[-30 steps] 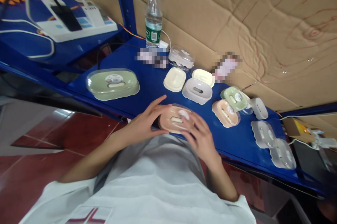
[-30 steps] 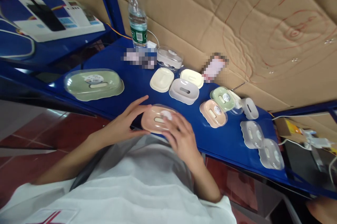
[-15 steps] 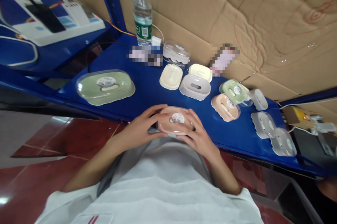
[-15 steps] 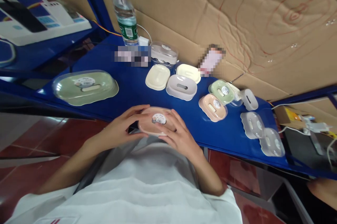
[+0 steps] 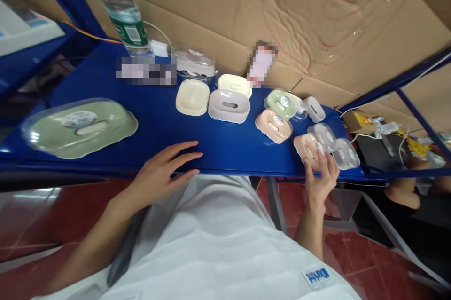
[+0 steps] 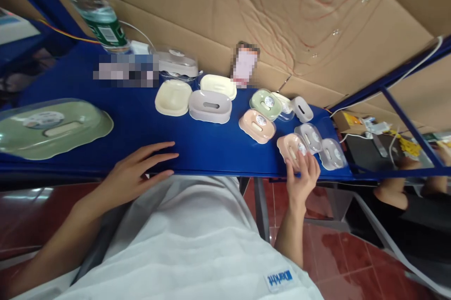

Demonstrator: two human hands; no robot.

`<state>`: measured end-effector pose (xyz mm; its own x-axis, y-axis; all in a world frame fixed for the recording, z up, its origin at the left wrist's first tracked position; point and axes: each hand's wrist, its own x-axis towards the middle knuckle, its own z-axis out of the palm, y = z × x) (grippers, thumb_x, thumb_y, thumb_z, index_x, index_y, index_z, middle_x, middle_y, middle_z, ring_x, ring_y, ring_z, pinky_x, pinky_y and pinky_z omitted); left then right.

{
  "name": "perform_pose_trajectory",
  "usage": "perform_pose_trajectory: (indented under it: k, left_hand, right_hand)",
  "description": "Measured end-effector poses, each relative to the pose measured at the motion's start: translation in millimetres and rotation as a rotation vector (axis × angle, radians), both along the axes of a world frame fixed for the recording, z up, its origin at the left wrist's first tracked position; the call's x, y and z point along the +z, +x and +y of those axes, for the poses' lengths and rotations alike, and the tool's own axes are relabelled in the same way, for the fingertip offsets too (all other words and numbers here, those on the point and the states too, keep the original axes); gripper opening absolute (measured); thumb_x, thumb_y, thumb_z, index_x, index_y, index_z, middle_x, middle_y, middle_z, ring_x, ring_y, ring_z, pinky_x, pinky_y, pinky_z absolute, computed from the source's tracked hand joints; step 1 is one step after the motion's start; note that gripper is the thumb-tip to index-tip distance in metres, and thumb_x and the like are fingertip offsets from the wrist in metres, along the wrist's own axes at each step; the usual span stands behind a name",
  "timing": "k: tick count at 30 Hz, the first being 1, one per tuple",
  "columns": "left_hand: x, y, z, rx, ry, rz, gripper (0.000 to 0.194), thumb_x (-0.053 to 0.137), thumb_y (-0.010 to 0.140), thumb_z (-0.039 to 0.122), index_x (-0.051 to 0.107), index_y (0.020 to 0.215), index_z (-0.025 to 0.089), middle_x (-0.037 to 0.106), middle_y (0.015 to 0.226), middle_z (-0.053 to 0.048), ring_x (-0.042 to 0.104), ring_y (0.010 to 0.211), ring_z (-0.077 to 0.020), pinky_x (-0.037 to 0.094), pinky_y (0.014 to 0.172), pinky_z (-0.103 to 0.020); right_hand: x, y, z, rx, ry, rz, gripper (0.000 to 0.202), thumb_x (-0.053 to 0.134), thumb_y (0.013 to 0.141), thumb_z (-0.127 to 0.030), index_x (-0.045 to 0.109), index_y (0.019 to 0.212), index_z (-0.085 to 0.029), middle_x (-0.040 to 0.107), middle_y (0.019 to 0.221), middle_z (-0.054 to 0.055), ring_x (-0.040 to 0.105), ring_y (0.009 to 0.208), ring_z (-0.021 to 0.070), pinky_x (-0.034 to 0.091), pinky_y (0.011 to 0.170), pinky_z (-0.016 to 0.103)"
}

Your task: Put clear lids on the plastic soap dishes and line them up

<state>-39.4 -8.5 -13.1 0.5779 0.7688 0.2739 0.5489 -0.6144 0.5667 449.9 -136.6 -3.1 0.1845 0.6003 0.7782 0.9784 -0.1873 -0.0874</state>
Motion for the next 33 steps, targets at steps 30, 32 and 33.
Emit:
perform_pose_trajectory:
  k: [30,32,33]
  left_hand:
    - [18.1,-7.2,32.4,0.171,0.144,0.094,0.024,0.057,0.108,0.040,0.075,0.113,0.025,0.067,0.122,-0.011,0.066,0.121,-0.0308,0.052,0.114,-0.051]
    - [19.7,-12.8,26.1,0.048,0.093,0.030,0.020,0.059,0.106,0.036,0.074,0.109,0.024,0.066,0.133,-0.011,0.066,0.127,-0.0289,0.053,0.116,-0.050]
    - [19.8,-12.8,23.9,0.008,0.074,0.009,0.018,0.060,0.105,0.035,0.074,0.108,0.024,0.065,0.138,-0.011,0.065,0.131,-0.0290,0.052,0.118,-0.050]
  right_hand:
    - [39.0,-142.8,193.7,0.847,-0.563,0.054,0.040,0.056,0.113,-0.042,0.072,0.145,-0.025,0.075,0.141,0.011,0.066,0.133,0.0317,0.045,0.117,0.051]
    - [40.0,-144.2,192.4,0.859,-0.524,0.114,0.040,0.058,0.112,-0.046,0.073,0.142,-0.025,0.077,0.139,0.011,0.067,0.132,0.0314,0.046,0.117,0.050]
    - [40.3,-145.3,192.5,0.868,-0.512,0.137,0.040,0.059,0.111,-0.048,0.074,0.140,-0.025,0.077,0.138,0.011,0.068,0.132,0.0315,0.047,0.117,0.051]
